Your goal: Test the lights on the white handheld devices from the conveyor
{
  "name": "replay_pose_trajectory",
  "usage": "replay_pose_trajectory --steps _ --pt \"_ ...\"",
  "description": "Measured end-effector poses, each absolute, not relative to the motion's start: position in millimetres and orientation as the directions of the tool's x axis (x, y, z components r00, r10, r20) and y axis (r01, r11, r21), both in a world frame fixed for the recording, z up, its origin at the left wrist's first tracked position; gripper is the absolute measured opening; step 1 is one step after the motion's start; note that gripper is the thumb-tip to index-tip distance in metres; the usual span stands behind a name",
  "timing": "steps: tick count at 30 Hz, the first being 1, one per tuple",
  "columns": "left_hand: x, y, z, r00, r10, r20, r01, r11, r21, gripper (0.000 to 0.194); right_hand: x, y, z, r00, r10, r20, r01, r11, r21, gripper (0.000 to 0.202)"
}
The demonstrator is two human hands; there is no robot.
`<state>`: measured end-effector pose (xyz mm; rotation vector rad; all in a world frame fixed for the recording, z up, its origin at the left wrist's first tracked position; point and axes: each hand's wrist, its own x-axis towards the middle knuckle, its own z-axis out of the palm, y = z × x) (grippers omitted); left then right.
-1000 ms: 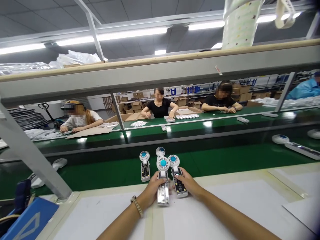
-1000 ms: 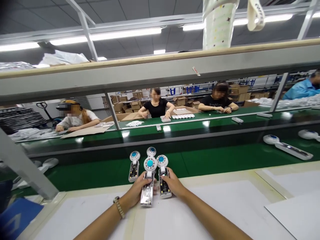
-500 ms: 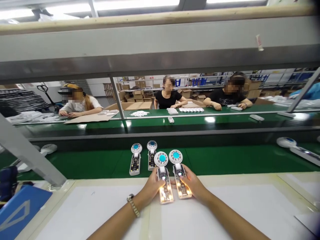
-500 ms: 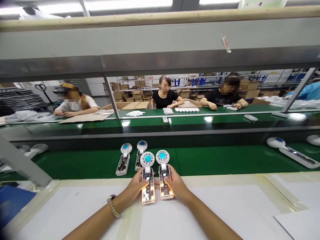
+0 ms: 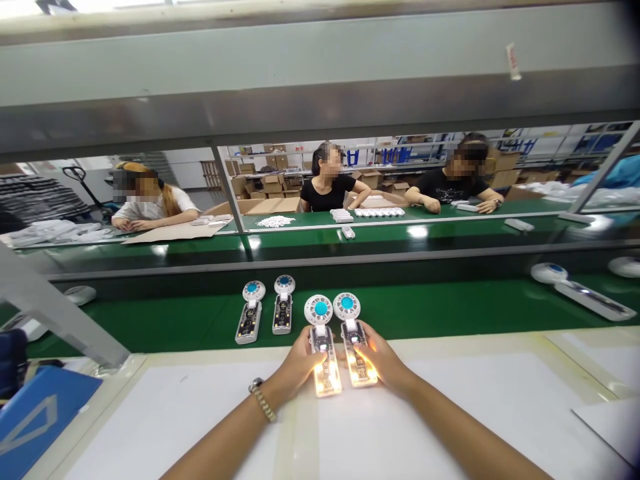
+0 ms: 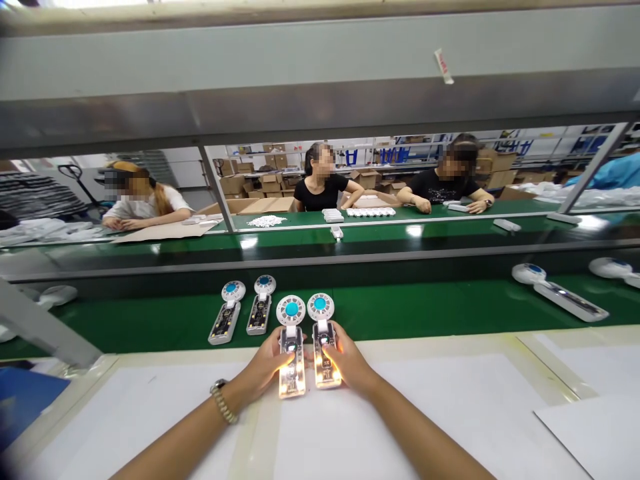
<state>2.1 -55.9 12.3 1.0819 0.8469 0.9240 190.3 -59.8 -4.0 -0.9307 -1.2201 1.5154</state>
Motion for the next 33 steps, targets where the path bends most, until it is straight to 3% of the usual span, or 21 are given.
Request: replay_pose_trajectory --steps 9,17,33 --pt "5 -58 13 0.386 0.915 -0.114 -0.252 0.223 0.942 0.041 187 -61 -5 -0.291 0.952 -0.09 -0.329 -0.188 -0.925 0.068" --pt "2 -57 11 0.393 0.914 -0.096 -0.231 0.199 0.952 0.041 188 -59 -10 -0.283 0.959 -0.028 -0.287 -0.112 -0.951 0.051" --pt "1 -56 3 0.469 0.882 -0.043 -0.311 0.21 0.927 0.038 187 -61 -5 -0.304 0.952 -0.038 -0.311 -0.136 -0.941 0.054"
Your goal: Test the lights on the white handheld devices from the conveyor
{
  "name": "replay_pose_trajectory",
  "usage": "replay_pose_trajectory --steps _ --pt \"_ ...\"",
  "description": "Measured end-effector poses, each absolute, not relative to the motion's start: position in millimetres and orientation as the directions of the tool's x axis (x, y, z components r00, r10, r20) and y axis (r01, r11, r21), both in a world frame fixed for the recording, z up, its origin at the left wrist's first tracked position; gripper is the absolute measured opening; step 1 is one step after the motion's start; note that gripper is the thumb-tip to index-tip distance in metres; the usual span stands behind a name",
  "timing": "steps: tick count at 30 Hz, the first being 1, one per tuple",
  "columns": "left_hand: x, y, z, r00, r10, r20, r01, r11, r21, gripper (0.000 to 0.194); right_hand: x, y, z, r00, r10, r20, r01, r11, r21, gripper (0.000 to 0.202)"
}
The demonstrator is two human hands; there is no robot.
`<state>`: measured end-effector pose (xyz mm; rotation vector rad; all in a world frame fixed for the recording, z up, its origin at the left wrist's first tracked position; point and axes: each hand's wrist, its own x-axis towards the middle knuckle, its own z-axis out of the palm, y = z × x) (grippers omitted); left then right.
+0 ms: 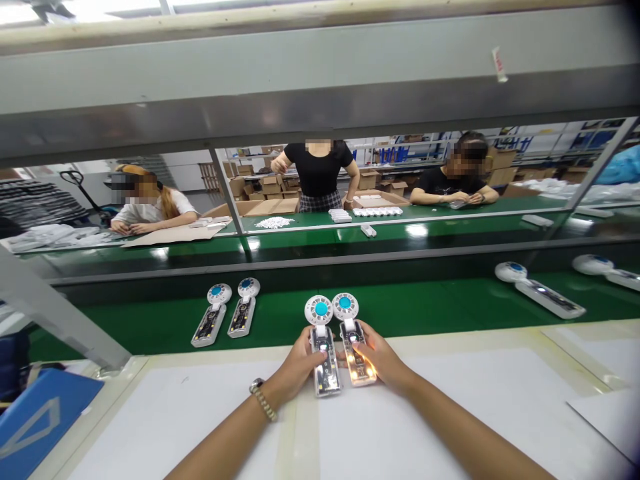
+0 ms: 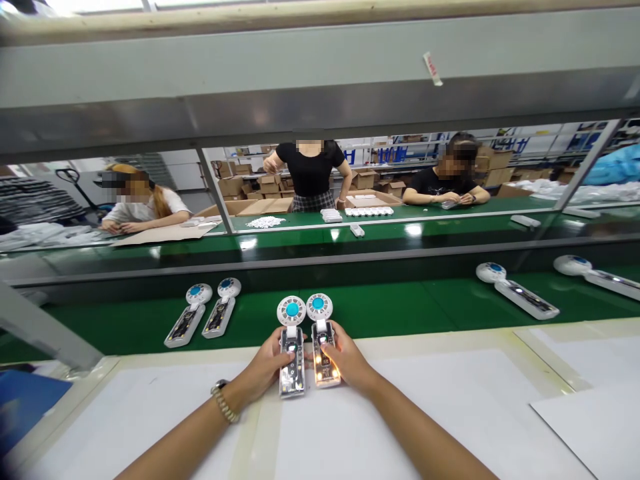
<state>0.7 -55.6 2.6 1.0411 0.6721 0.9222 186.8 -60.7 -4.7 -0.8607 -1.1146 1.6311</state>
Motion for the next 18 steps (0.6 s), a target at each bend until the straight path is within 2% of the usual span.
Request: replay_pose_trajectory --steps 18 --pt "0.3 -56.0 7.0 0.413 0.902 -0.124 -0.264 0.249 0.932 0.045 189.2 -57.6 -12.1 -0.22 0.975 0.0 -0.232 -0.052 -0.971 0.054"
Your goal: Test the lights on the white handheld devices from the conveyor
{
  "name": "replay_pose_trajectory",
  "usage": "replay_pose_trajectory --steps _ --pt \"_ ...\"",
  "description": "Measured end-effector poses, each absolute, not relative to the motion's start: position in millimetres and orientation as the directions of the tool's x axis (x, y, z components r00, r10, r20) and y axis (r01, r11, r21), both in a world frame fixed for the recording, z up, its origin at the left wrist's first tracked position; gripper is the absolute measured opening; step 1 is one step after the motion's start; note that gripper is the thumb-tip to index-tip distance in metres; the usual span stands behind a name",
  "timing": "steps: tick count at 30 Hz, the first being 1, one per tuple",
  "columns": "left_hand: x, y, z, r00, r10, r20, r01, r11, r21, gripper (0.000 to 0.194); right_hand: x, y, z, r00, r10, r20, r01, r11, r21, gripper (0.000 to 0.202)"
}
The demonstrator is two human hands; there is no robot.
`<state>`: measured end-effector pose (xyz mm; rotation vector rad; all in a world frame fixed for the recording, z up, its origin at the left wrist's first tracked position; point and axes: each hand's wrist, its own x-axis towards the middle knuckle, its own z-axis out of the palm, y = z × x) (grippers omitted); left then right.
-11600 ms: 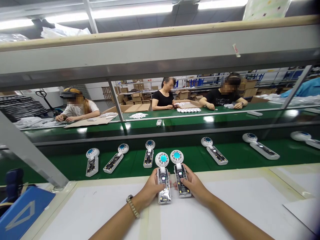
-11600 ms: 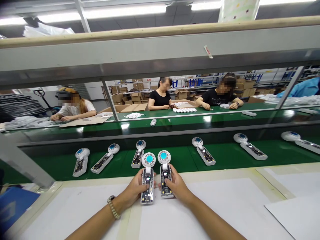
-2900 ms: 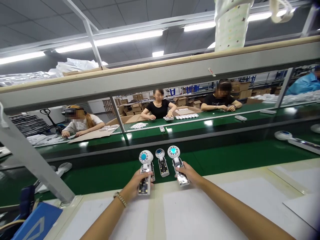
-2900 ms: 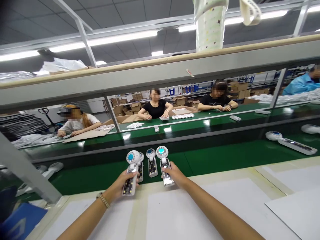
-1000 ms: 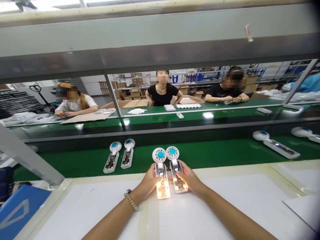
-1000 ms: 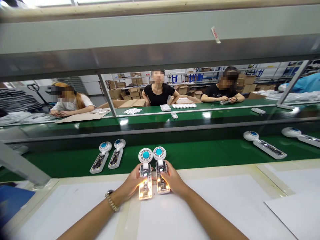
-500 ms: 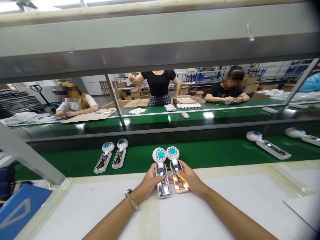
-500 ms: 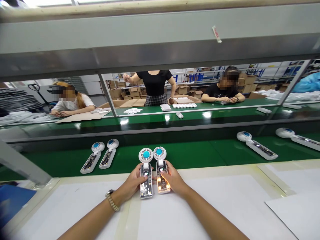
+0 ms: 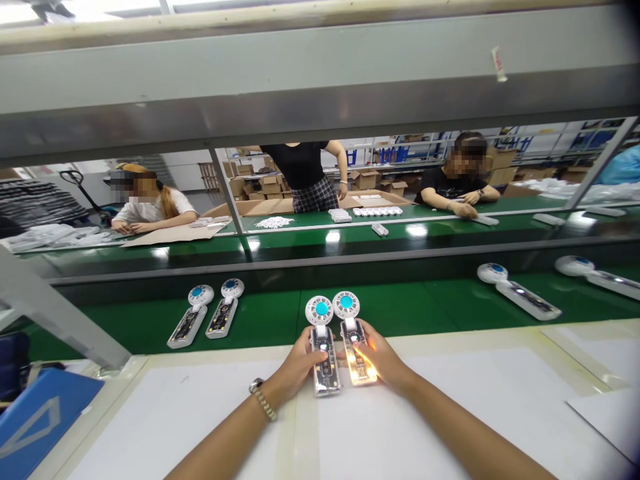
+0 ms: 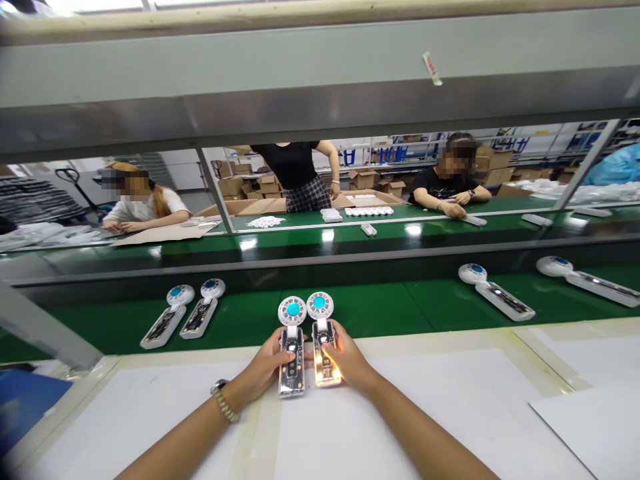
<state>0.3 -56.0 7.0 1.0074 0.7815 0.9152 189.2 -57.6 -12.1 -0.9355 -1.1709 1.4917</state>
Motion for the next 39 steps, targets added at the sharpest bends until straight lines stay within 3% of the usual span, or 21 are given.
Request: replay_pose_trajectory --steps 17,26,39 --pt "0.3 -54.3 2.3 0.463 0.883 -0.078 -0.3 0.239 0.924 0.048 188.0 -59.1 -8.3 -0.262 0.965 -0.004 -0.314 -0.089 -0.945 0.055" --pt "1.2 -56.4 4.1 0.493 0.869 -0.036 -0.331 0.226 0.916 0.049 192.2 -59.4 -13.2 -0.365 0.923 0.12 -0.382 -0.031 -0.924 0.061" --pt "1.5 -57.4 8.1 0.501 0.864 -0.05 -0.332 0.245 0.911 0.051 191.3 -61.4 -8.1 -0.366 0.923 0.117 -0.365 -0.026 -0.931 0.062"
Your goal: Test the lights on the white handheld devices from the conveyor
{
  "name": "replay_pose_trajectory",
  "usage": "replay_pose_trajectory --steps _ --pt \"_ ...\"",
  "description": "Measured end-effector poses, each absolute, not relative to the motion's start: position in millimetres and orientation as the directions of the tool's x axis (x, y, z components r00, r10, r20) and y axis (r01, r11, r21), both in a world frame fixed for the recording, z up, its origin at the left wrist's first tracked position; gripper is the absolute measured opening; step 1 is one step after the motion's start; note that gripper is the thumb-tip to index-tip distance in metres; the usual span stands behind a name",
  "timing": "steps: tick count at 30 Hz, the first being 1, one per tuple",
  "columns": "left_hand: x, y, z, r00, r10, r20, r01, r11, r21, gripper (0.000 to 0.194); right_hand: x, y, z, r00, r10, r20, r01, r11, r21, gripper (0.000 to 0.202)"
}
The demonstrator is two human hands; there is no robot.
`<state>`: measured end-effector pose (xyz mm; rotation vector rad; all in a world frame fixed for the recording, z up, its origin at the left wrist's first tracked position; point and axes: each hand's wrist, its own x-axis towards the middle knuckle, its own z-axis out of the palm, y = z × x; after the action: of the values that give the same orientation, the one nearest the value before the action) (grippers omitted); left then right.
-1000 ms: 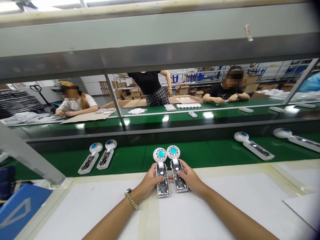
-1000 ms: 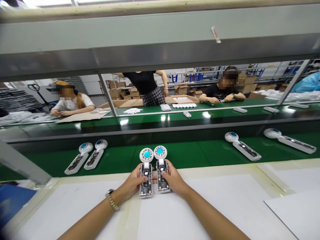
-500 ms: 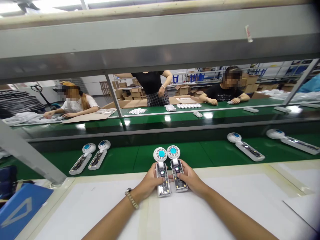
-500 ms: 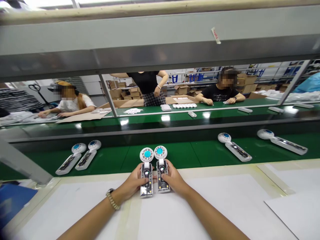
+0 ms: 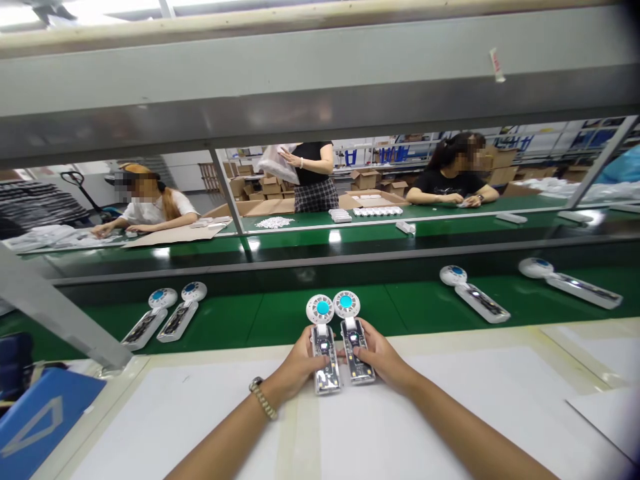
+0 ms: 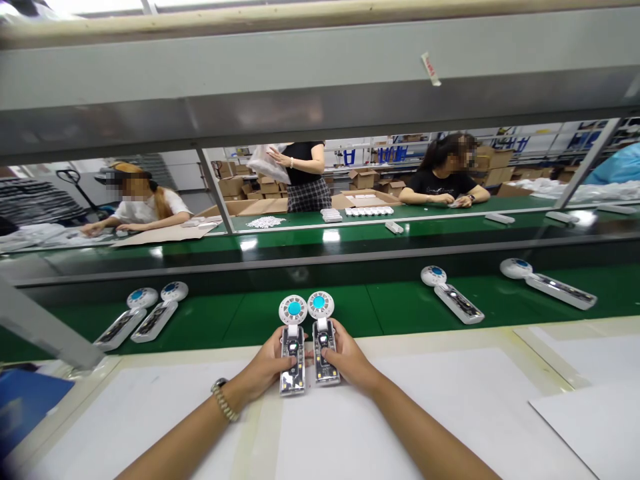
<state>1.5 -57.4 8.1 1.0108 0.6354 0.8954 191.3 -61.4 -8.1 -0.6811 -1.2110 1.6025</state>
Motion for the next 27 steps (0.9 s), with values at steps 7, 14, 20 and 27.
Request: replay_pose_trajectory --steps 7,14,20,27 --pt "0 -57 9 0.507 0.861 -0.051 -0.32 0.243 0.916 0.049 193 -61 -10 -0.375 0.916 0.143 -0.375 -0.009 -0.927 0.061" --pt "1 -57 9 0.502 0.863 -0.05 -0.337 0.249 0.908 0.049 192 -61 -10 -0.367 0.922 0.123 -0.366 -0.021 -0.93 0.064" --pt "2 -57 8 0.497 0.867 -0.039 -0.342 0.238 0.909 0.05 193 -60 -12 -0.376 0.921 0.099 -0.405 -0.068 -0.912 0.065" --pt "2 -59 13 0.475 0.874 -0.104 -0.362 0.301 0.882 0.04 189 -66 1 -0.386 0.922 -0.034 -0.548 -0.259 -0.796 0.041"
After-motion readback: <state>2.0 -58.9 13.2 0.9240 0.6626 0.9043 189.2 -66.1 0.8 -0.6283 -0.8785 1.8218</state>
